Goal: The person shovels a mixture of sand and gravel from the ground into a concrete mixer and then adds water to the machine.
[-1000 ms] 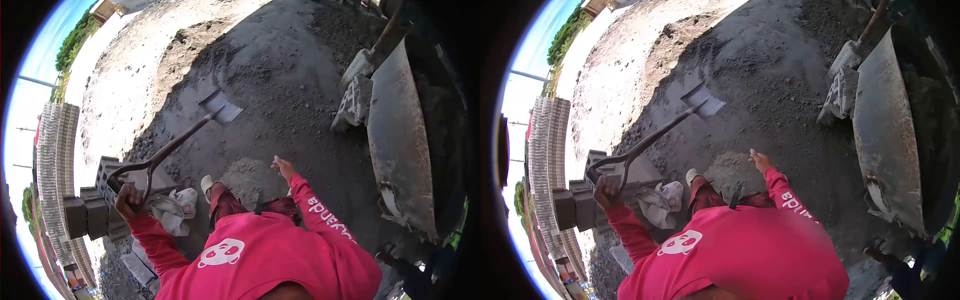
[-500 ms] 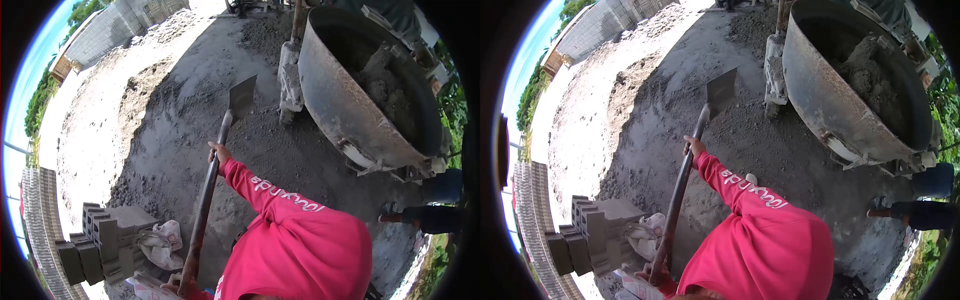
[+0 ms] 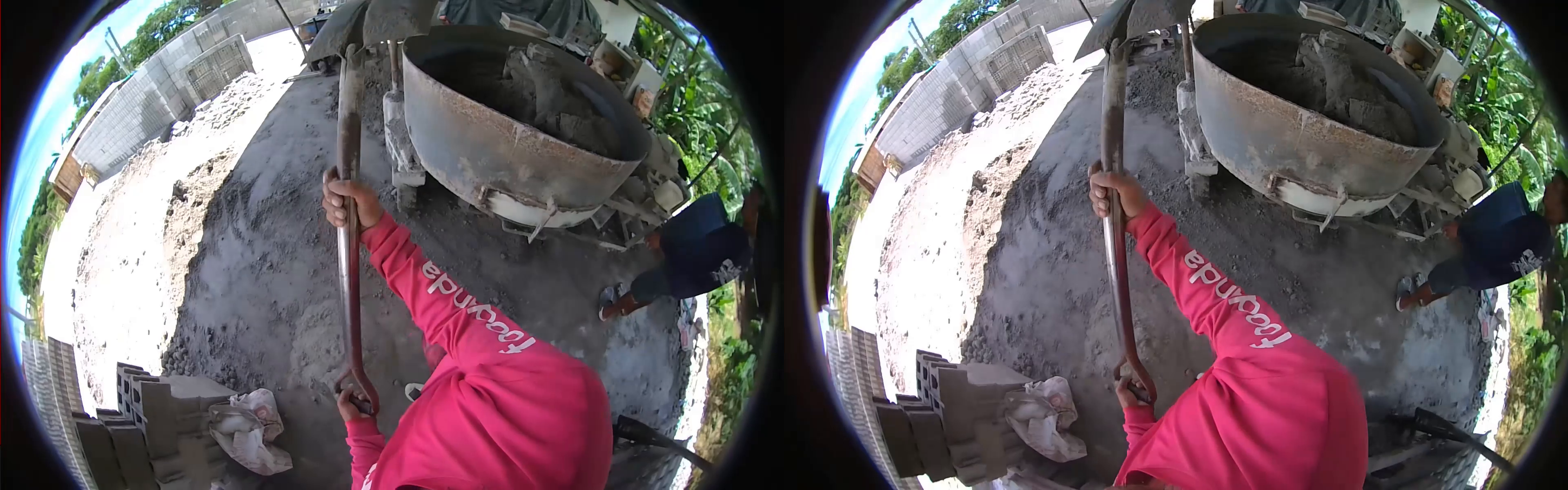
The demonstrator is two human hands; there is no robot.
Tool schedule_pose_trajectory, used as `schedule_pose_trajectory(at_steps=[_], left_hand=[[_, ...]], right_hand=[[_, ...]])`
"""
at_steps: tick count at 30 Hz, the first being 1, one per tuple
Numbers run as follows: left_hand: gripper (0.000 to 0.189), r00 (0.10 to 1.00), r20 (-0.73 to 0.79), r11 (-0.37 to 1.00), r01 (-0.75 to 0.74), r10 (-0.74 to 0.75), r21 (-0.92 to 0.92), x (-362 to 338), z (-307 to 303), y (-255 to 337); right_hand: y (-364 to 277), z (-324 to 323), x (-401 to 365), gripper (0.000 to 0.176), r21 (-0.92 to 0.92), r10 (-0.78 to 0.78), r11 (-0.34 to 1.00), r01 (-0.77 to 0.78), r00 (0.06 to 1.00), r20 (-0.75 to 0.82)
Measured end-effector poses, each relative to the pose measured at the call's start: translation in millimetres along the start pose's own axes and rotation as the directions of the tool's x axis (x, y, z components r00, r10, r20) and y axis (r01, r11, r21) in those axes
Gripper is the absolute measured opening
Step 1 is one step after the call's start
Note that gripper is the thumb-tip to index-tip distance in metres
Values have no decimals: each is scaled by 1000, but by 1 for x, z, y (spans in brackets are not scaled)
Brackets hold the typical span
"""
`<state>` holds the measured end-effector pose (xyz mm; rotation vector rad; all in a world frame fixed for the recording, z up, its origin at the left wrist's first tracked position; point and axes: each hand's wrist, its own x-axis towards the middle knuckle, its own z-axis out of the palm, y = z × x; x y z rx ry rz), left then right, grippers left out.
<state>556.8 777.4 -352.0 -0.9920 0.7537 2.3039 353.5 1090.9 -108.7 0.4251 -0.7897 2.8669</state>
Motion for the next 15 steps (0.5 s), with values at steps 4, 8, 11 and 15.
schedule_pose_trajectory(at_steps=[4, 8, 11, 15], left_hand=[[10, 995, 61, 995, -78, 82, -60, -4, 132, -28], [10, 977, 118, 984, -172, 176, -47, 3, 221, -63], [7, 955, 79, 953, -291, 285, 85, 31, 233, -99], [9, 930, -54, 921, -349, 363, 171, 80, 174, -152]], right_hand=[[-83, 48, 13, 32, -723, -540, 595, 351, 841, -37], [-128, 24, -1, 31, -813, -607, 518, 266, 784, -130], [-151, -29, -17, 27, -800, -635, 542, 258, 749, -189], [-122, -177, -82, 26, -733, -528, 680, -25, 677, -513]])
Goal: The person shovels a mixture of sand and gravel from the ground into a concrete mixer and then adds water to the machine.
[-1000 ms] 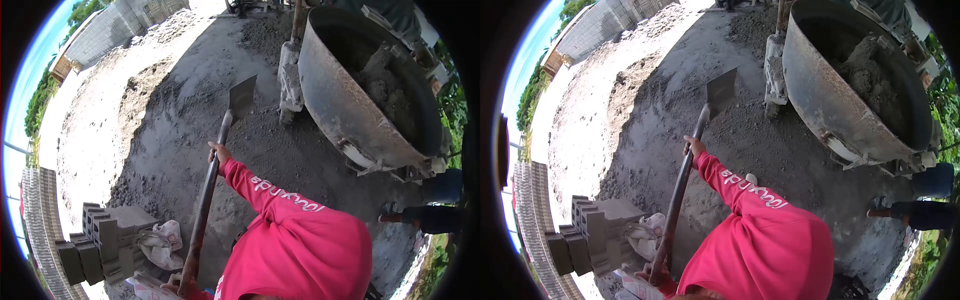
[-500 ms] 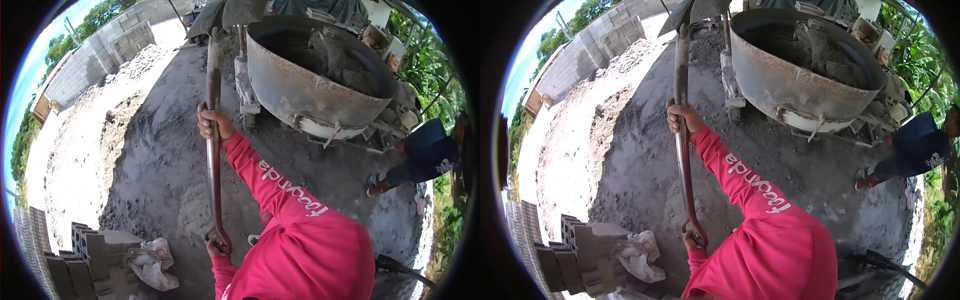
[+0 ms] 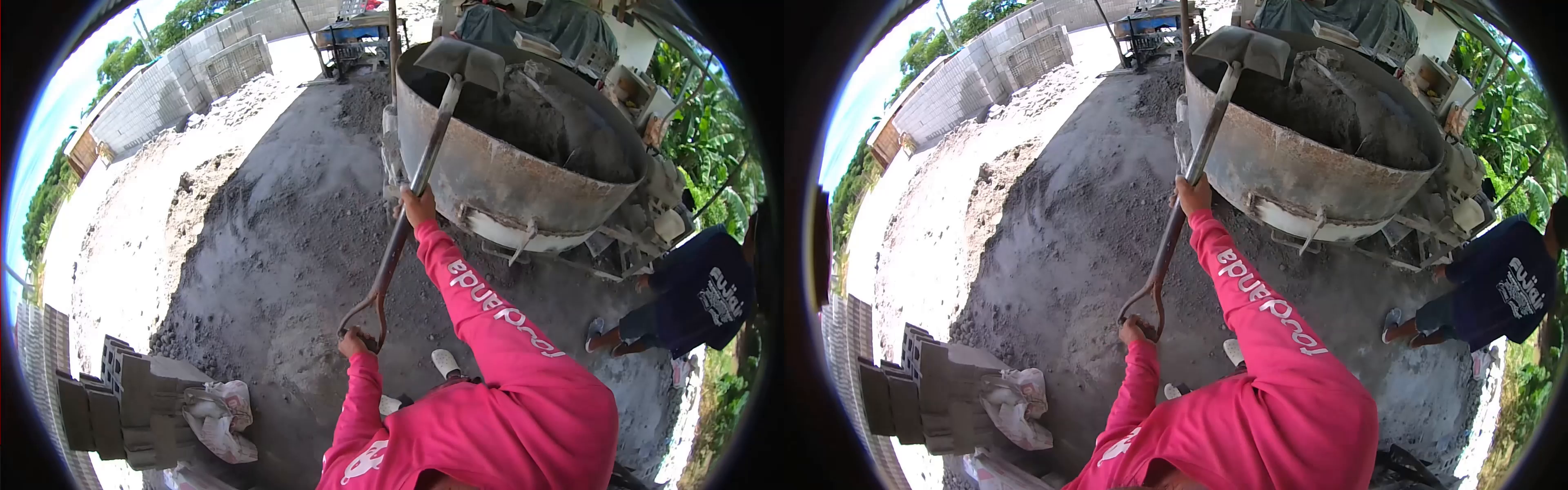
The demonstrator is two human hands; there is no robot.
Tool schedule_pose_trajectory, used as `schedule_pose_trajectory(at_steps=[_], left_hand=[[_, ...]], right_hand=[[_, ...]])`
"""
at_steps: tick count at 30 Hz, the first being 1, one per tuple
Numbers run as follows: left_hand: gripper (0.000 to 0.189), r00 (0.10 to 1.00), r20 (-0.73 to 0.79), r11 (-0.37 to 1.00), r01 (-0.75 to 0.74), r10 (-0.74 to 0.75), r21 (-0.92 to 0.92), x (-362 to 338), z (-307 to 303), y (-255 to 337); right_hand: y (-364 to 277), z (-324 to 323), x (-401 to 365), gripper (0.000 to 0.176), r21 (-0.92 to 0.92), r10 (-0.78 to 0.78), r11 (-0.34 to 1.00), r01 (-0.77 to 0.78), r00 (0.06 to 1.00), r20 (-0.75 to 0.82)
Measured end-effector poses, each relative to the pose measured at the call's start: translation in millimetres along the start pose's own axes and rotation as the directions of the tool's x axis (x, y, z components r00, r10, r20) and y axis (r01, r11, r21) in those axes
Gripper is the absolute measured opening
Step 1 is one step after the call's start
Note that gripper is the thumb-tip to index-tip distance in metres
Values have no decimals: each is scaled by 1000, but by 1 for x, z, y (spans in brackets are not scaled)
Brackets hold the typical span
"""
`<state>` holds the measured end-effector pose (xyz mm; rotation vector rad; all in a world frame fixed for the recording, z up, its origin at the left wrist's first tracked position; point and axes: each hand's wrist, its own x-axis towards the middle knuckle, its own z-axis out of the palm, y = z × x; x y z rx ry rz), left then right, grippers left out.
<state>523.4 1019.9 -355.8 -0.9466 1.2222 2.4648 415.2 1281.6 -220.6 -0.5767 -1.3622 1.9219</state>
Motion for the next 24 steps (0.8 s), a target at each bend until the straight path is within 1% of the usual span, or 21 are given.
schedule_pose_trajectory(at_steps=[1, 2, 3, 4, 5, 6, 8, 9, 11, 12, 14, 15, 16, 17, 18, 19, 20, 21, 22, 23, 24], left_hand=[[9, 996, -94, 991, 10, 2, 131, -10, -9, -14], [9, 982, -187, 963, 40, 11, 265, -21, -17, -28], [9, 979, -202, 958, 40, 19, 284, -26, -17, -38], [10, 983, -184, 987, 11, 18, 159, -29, -3, -47], [10, 981, -191, 998, 21, -10, 56, -45, -7, -67], [12, 981, -171, 994, 99, -90, 41, -52, -5, -73], [13, 984, -176, 997, 50, -40, 52, -70, 15, -75], [13, 983, -182, 996, 54, -41, 70, -73, 21, -77], [12, 975, -219, 999, 35, -42, -38, -83, 22, -85], [11, 976, -197, 993, 74, -90, -89, -88, 19, -88], [10, 968, -242, 995, 49, -69, -87, -94, 11, -103], [8, 961, -270, 996, 30, -54, -89, -95, 8, -111], [10, 959, -280, 999, 36, -32, 10, -98, 6, -117], [12, 951, -309, 995, 42, -11, 94, -102, 4, -123], [11, 947, -314, 995, -38, 65, 91, -110, 10, -124], [10, 935, -327, 989, -116, 138, 87, -120, 11, -122], [9, 936, -313, 987, -148, 158, 55, -123, 3, -117], [8, 939, -298, 985, -170, 170, 25, -130, -6, -115], [8, 916, -354, 978, -207, 188, -15, -135, -23, -114], [11, 961, -276, 991, -24, -14, -132, -140, -45, -119], [14, 966, -163, 960, 160, -200, -228, -146, -68, -127]], right_hand=[[13, -17, -8, 27, -52, 143, 988, -147, 987, -72], [23, -33, -9, 27, -54, 170, 983, -174, 982, -78], [34, -38, -4, 27, -142, 155, 976, -165, 985, -81], [25, -33, 3, 27, -225, 127, 964, -143, 988, -85], [3, -28, -2, 25, -135, 100, 985, -104, 994, -31], [-4, -25, -1, 25, -118, 41, 992, -34, 998, 50], [-50, -14, -19, 25, -105, 26, 994, -13, 992, 125], [-66, -12, -21, 25, -84, -2, 996, 18, 983, 183], [-81, -19, -26, 25, -88, 26, 996, -8, 979, 201], [-82, -21, -28, 25, -86, 35, 996, -15, 971, 238], [-52, -38, -20, 25, -10, 36, 999, -35, 980, 197], [-33, -52, -14, 26, -31, 57, 998, -53, 985, 163], [-15, -69, -10, 25, -17, 100, 995, -99, 988, 115], [7, -84, -1, 24, -15, 208, 978, -207, 976, 60], [26, -99, 7, 24, -29, 323, 946, -322, 942, 91], [8, -89, 0, 23, -190, 245, 954, -233, 968, 46], [5, -82, -5, 22, -171, 220, 965, -200, 970, 105], [-4, -73, -19, 28, -126, 243, 966, -226, 960, 139], [-14, -67, -36, 29, -108, 206, 977, -184, 945, 253], [-24, -61, -56, 22, -90, 128, 991, -99, 900, 417], [-37, -52, -81, 19, -91, 166, 986, -139, 854, 492]])
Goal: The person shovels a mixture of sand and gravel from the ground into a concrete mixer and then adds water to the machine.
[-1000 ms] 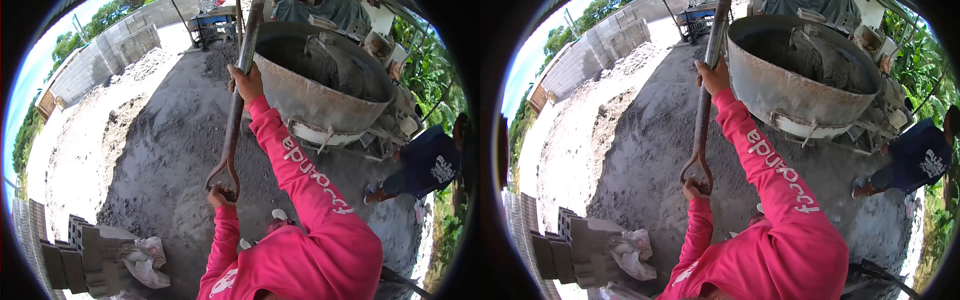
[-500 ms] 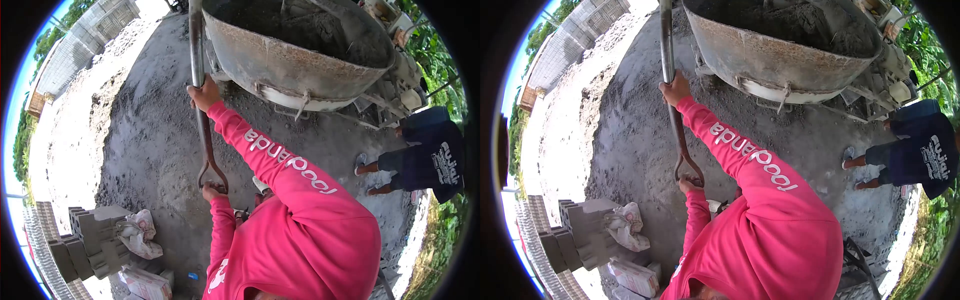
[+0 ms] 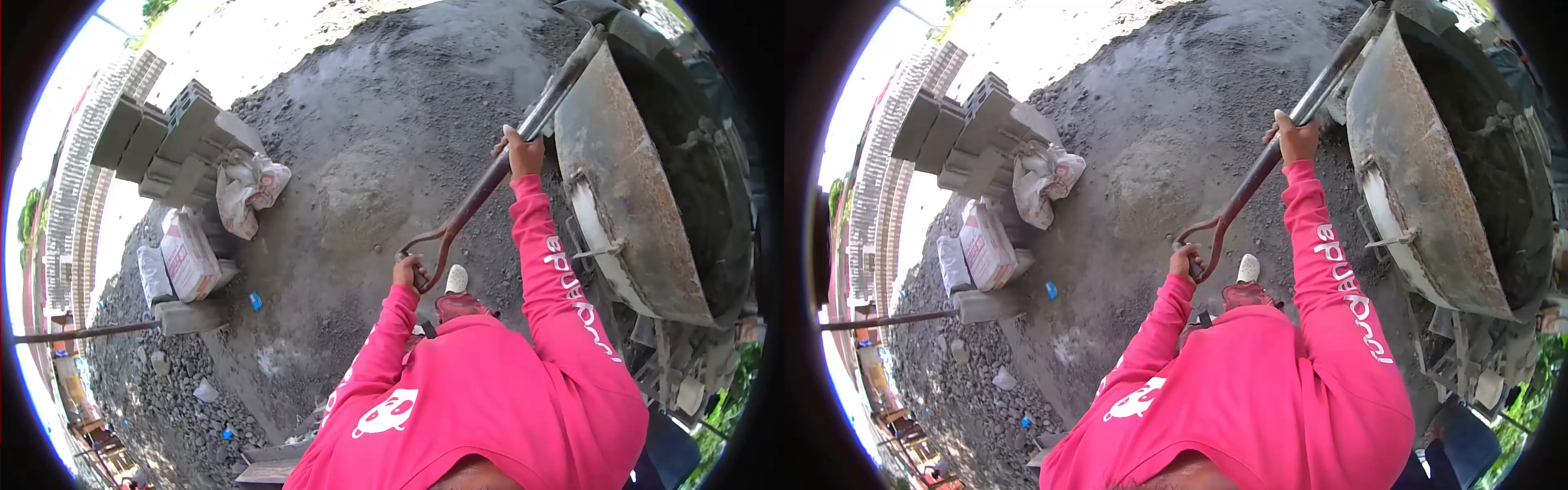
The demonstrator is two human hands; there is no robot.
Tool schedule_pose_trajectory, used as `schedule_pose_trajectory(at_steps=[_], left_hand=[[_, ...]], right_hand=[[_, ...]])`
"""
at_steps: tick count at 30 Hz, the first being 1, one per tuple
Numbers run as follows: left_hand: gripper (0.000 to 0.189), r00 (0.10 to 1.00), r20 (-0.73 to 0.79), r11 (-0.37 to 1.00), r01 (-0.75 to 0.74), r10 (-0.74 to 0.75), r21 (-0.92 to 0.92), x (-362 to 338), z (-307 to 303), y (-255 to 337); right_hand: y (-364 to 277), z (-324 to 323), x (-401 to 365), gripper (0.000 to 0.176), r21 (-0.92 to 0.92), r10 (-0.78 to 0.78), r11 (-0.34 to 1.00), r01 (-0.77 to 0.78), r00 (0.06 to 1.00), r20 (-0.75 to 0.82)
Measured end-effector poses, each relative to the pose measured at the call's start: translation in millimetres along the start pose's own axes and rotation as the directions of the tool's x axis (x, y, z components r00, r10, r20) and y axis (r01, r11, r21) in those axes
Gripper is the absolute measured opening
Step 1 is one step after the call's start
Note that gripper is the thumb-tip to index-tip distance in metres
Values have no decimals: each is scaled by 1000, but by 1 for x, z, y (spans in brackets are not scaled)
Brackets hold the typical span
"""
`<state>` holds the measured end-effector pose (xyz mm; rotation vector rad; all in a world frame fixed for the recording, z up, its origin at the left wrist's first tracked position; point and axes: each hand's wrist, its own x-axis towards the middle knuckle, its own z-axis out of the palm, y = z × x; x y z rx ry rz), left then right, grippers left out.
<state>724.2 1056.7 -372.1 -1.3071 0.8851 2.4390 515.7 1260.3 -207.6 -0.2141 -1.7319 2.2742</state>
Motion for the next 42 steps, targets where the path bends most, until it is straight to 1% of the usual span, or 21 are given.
schedule_pose_trajectory(at_steps=[1, 3, 4, 5, 7, 9, 10, 11, 13, 16, 19, 22, 25, 27, 28, 29, 30, 33, 36, 38, 42], left_hand=[[14, 999, -28, 998, -29, 27, -54, -8, -24, -3], [28, 964, 259, 980, 8, -61, 199, -40, -83, -19], [39, 957, 279, 991, 105, -79, -79, -76, -99, -24], [49, 945, 315, 914, 202, -88, -351, -114, -114, -34], [63, 908, 417, 810, 208, 49, -548, -148, -174, -82], [55, 902, 124, 911, -407, 413, -70, -183, -192, -106], [48, 853, -249, 873, -485, 460, -50, -187, -202, -133], [41, 676, -612, 845, -534, 410, -24, -185, -213, -167], [20, 588, -764, 757, -619, 267, -211, -207, -208, -180], [15, 354, -929, 804, -581, 111, -125, -224, -208, -232], [20, 170, -965, 854, -453, -200, -257, -237, -196, -267], [18, 19, -912, 846, -366, -410, -388, -229, -209, -288], [18, -23, -873, 807, -394, -488, -440, -209, -253, -310], [14, -2, -864, 794, -395, -504, -462, -154, -264, -267], [14, 151, -924, 808, -449, -352, -381, -127, -275, -275], [12, 106, -905, 818, -395, -411, -418, -84, -265, -234], [14, 178, -929, 796, -481, -324, -369, -44, -253, -208], [16, 224, -950, 812, -499, -216, -302, 28, -235, -193], [15, 231, -939, 746, -571, -254, -342, 41, -221, -222], [18, 118, -965, 843, -470, -235, -263, 32, -213, -247], [21, 100, -967, 850, -462, -234, -253, -11, -191, -269]], right_hand=[[3, 14, -10, 18, 60, 25, 998, -28, 998, 64], [10, 35, -19, 18, 200, 166, 954, -224, 949, 268], [20, 45, -25, 18, 273, 342, 851, -448, 869, 358], [37, 58, -37, 18, 235, 361, 850, -472, 846, 393], [87, 80, -67, 18, 113, 489, 803, -586, 755, 437], [140, 103, -110, 17, -57, 625, 768, -638, 727, 283], [181, 106, -129, 16, -152, 691, 720, -677, 682, 239], [258, 110, -183, 13, -327, 793, 597, -732, 602, 99], [330, 93, -246, 10, -473, 895, 421, -774, 440, 76], [423, 24, -349, 6, -594, 985, 97, -799, 164, -60], [481, -60, -448, 12, -733, 952, -190, -653, 61, -300], [483, -90, -502, 11, -692, 933, -279, -666, -19, -358], [501, -75, -497, 11, -713, 946, -247, -656, -3, -325], [538, -38, -457, 11, -810, 963, -147, -568, 105, -248], [568, -16, -428, 15, -919, 956, -119, -377, 207, -209], [638, -30, -406, 14, -912, 964, -63, -405, 211, -160], [628, 25, -360, 13, -814, 973, 11, -581, 193, -125], [664, 81, -285, 10, -800, 964, 30, -599, 230, -136], [667, 60, -280, 10, -849, 965, -2, -528, 222, -139], [659, 45, -284, 10, -855, 965, -32, -518, 205, -160], [610, 22, -291, 12, -850, 959, -72, -522, 197, -203]])
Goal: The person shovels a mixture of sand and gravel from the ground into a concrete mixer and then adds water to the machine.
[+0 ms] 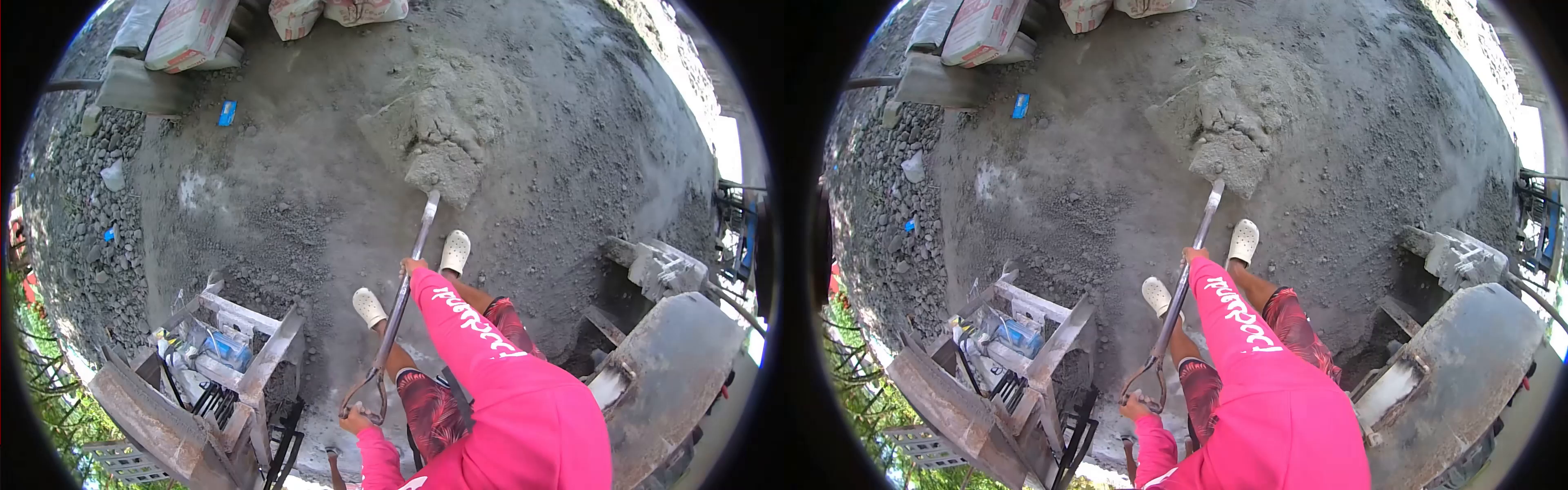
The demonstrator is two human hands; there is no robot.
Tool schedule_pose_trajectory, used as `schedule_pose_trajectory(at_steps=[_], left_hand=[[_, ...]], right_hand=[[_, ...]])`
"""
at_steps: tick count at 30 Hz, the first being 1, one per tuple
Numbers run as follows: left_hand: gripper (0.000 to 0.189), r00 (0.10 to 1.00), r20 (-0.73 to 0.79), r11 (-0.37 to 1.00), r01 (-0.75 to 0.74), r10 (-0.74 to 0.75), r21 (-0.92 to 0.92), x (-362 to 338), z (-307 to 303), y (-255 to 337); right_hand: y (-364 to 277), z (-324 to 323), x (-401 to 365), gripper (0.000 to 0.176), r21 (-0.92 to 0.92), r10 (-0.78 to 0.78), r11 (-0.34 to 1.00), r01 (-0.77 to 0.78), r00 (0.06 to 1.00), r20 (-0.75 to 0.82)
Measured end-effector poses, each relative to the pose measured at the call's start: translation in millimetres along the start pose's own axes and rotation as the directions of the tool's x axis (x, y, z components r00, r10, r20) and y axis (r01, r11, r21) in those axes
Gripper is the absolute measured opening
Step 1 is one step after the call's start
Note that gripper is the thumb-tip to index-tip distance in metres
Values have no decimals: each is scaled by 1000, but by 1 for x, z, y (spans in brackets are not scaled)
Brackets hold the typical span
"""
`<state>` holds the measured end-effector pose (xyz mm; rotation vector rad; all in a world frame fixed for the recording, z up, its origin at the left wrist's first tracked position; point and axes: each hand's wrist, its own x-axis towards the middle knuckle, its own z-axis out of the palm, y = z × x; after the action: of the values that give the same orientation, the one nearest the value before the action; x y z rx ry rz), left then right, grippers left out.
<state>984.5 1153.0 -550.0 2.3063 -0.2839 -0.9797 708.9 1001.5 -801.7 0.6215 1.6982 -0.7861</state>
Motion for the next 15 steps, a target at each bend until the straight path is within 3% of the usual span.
schedule_pose_trajectory(at_steps=[2, 6, 11, 15], left_hand=[[20, 996, -39, 996, 75, -77, -47, -12, -19, 5], [20, 1000, -25, 1000, -6, 5, -26, -37, -61, 37], [18, 970, 153, 980, -181, 191, -76, -57, -95, 100], [20, 879, 413, 953, -294, 239, 74, -58, -94, 152]], right_hand=[[-1, -8, -24, 13, 8, 11, 1000, -11, 1000, 13], [-11, -31, -96, 13, 150, 22, 988, -35, 996, 87], [-48, -67, -177, 12, 374, -31, 927, -19, 991, 127], [-96, -120, -243, 12, 551, -124, 833, 36, 985, 123]])
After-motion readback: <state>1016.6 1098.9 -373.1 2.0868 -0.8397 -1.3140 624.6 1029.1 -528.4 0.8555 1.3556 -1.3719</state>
